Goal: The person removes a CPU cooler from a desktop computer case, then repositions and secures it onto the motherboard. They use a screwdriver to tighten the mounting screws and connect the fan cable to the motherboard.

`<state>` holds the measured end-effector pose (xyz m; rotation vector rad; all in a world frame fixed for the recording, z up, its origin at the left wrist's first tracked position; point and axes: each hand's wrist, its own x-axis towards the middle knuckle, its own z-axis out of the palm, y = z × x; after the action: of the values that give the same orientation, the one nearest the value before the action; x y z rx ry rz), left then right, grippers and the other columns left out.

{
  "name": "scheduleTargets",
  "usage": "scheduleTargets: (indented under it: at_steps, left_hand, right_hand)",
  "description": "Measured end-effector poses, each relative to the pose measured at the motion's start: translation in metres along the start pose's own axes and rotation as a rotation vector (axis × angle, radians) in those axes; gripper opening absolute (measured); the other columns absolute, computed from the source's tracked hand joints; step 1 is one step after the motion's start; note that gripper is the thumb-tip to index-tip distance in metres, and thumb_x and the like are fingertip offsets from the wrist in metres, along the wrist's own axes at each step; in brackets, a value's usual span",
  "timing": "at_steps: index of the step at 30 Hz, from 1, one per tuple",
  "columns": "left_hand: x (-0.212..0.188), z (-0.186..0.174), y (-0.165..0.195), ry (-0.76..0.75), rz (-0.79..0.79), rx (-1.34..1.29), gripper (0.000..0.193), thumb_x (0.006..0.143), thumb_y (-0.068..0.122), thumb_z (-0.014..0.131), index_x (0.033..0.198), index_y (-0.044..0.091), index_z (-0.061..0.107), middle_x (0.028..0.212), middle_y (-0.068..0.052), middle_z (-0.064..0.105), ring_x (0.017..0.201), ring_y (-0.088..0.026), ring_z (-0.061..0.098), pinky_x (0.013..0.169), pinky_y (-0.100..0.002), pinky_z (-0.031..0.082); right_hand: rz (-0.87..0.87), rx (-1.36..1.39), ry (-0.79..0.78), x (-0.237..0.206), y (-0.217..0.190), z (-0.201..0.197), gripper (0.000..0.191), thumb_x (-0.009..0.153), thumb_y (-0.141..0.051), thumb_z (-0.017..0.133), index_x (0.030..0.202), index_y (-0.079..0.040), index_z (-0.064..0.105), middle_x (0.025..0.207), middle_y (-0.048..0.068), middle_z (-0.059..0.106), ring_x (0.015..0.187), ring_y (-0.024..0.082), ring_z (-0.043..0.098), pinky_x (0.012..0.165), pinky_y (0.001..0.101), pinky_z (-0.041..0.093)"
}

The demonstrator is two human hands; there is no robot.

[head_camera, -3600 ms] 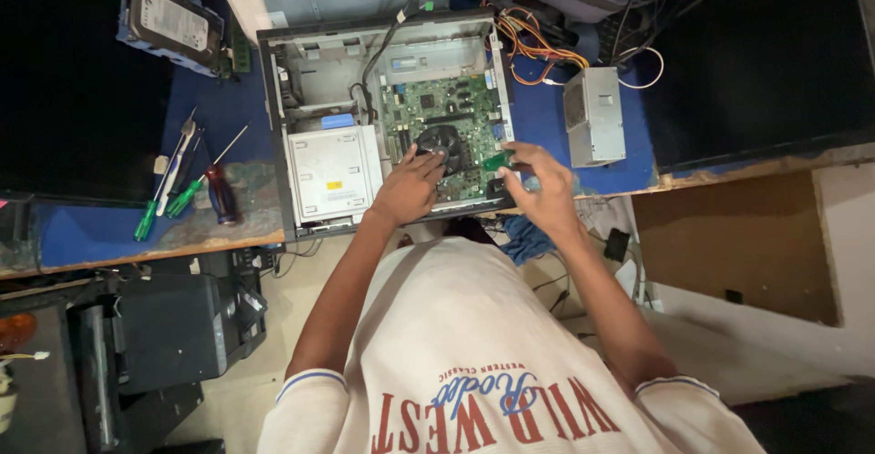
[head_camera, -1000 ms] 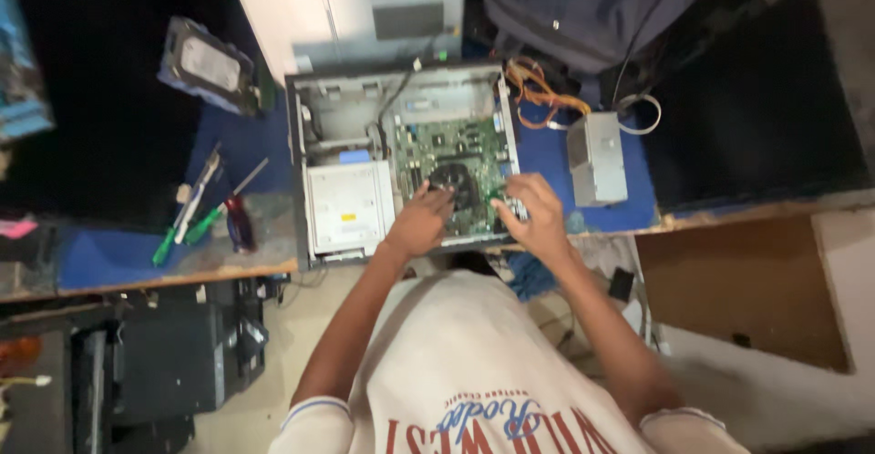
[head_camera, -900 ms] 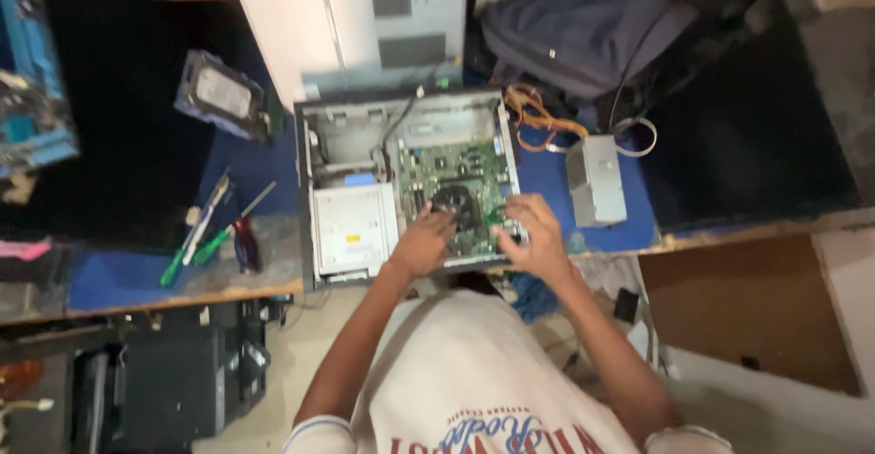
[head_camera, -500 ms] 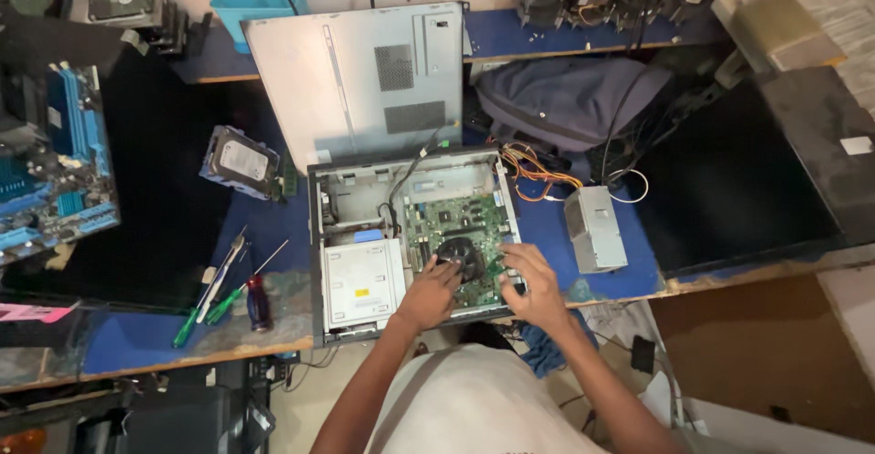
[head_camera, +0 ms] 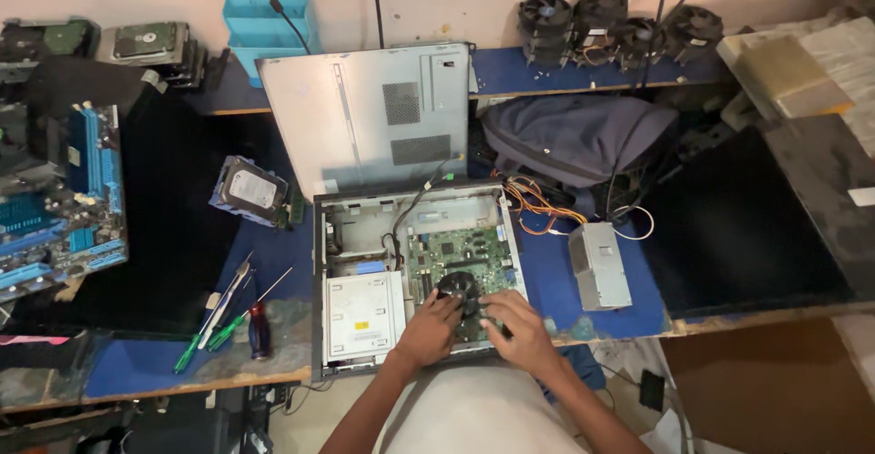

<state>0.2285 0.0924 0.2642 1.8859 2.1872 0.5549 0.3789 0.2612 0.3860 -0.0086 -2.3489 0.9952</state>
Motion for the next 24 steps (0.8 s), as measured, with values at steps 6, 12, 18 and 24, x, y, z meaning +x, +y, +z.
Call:
scheduleTargets:
  at_steps: [6,12,18,24]
  left_hand:
    - [0.002,-0.002,0.000,-0.041,-0.028,-0.011,0.056,0.081,0.015,0.068,0.132,-0.005,0.060,0.150,-0.021,0.051,0.142,-0.032,0.044,0.124,-0.053,0.018]
    - [0.003,-0.001,0.000,-0.032,-0.031,-0.049,0.056,0.080,0.014,0.067,0.132,-0.005,0.061,0.149,-0.021,0.051,0.142,-0.033,0.044,0.124,-0.054,0.018]
    - [0.002,0.002,0.003,0.009,-0.035,-0.064,0.049,0.086,0.017,0.067,0.129,-0.005,0.062,0.148,-0.022,0.052,0.140,-0.034,0.045,0.123,-0.055,0.020]
    - [0.001,-0.001,0.005,0.002,-0.023,-0.023,0.055,0.078,0.015,0.069,0.129,-0.003,0.063,0.148,-0.022,0.052,0.140,-0.034,0.046,0.123,-0.054,0.021]
  right_hand:
    - [-0.055,0.038,-0.001,0.002,0.002,0.000,0.023,0.075,0.001,0.077,0.095,0.001,0.065,0.114,0.018,0.068,0.103,0.035,0.068,0.089,0.0415,0.055]
    - [0.035,0.031,-0.018,-0.004,0.006,0.000,0.025,0.076,-0.003,0.084,0.094,0.001,0.067,0.107,0.016,0.066,0.097,0.031,0.068,0.083,0.0408,0.057]
    - [-0.082,0.092,0.004,-0.006,0.013,-0.005,0.023,0.078,0.002,0.076,0.097,0.002,0.063,0.111,0.016,0.066,0.100,0.033,0.068,0.087,0.0407,0.056]
    - [0.038,0.042,0.009,-0.006,0.006,-0.008,0.026,0.076,-0.005,0.087,0.092,0.001,0.067,0.101,0.018,0.064,0.092,0.031,0.067,0.079,0.0384,0.056]
